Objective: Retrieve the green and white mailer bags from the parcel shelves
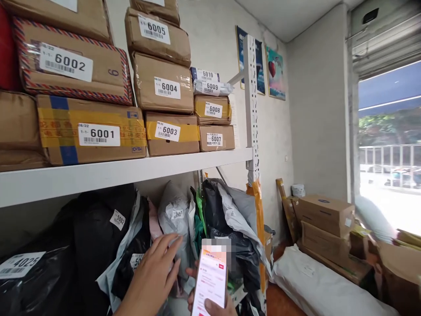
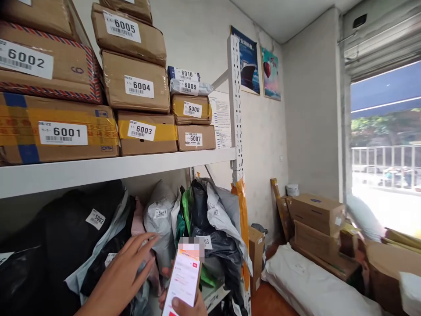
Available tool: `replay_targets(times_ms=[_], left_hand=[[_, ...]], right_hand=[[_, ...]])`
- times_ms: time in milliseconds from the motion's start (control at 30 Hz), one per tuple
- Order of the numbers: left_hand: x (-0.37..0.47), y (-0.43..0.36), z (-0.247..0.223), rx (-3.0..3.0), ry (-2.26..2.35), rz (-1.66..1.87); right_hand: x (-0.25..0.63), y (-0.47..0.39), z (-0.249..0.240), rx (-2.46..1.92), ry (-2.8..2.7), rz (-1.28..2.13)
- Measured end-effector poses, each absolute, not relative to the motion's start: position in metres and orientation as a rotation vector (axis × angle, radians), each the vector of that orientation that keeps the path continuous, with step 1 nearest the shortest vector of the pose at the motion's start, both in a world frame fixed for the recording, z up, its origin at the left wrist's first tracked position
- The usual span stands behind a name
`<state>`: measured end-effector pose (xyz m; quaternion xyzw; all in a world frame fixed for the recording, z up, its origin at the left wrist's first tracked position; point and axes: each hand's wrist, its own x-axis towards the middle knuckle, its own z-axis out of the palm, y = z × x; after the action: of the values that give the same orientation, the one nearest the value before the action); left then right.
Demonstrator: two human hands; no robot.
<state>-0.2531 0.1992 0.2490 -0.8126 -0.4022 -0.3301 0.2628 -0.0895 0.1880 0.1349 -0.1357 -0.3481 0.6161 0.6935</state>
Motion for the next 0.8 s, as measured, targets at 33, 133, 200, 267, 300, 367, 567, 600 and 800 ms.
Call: replay_targets(times_ms=[33, 133, 200, 267, 300, 367, 567, 600, 800], left_hand=[[-0.24, 0.216, 0.26, -2.15, -1.105, -0.87], [-0.215, 0.263, 0.267, -2.034, -1.277, -0.775], [-0.211, 0.278, 0.259, -2.0, -1.354, -0.762], [-0.213, 0.276, 0.25, -2.007, -1.327, -0.816], [-0.215, 0.27, 0.247, -2.01, -1.285, -0.854], [-0.22, 0.254, 0.242, -1.974, -1.224, -0.932], [-0.221, 0.234, 0.239, -1.69, -1.378, -1.147], [-0.218, 0.238, 0.241, -1.643, -1.386, -1.152], [-0.199, 0.259, 0.257, -1.859, -1.28, -0.856]], right_hand=[[-0.095, 0.199, 0.138, -0.301, -0.821, 1.359], [-0.102, 0.223, 0.138, -0.358, -0.938, 1.322], [-0.099, 0.235, 0.134, -0.397, -0.975, 1.315], [-0.092, 0.244, 0.129, -0.42, -0.961, 1.278], [-0.087, 0.248, 0.128, -0.427, -0.943, 1.256], [-0.08, 0.252, 0.125, -0.434, -0.907, 1.24], [-0.087, 0.252, 0.124, -0.361, -0.912, 1.319], [-0.091, 0.252, 0.126, -0.339, -0.933, 1.338], [-0.094, 0.268, 0.138, -0.297, -0.84, 1.458]])
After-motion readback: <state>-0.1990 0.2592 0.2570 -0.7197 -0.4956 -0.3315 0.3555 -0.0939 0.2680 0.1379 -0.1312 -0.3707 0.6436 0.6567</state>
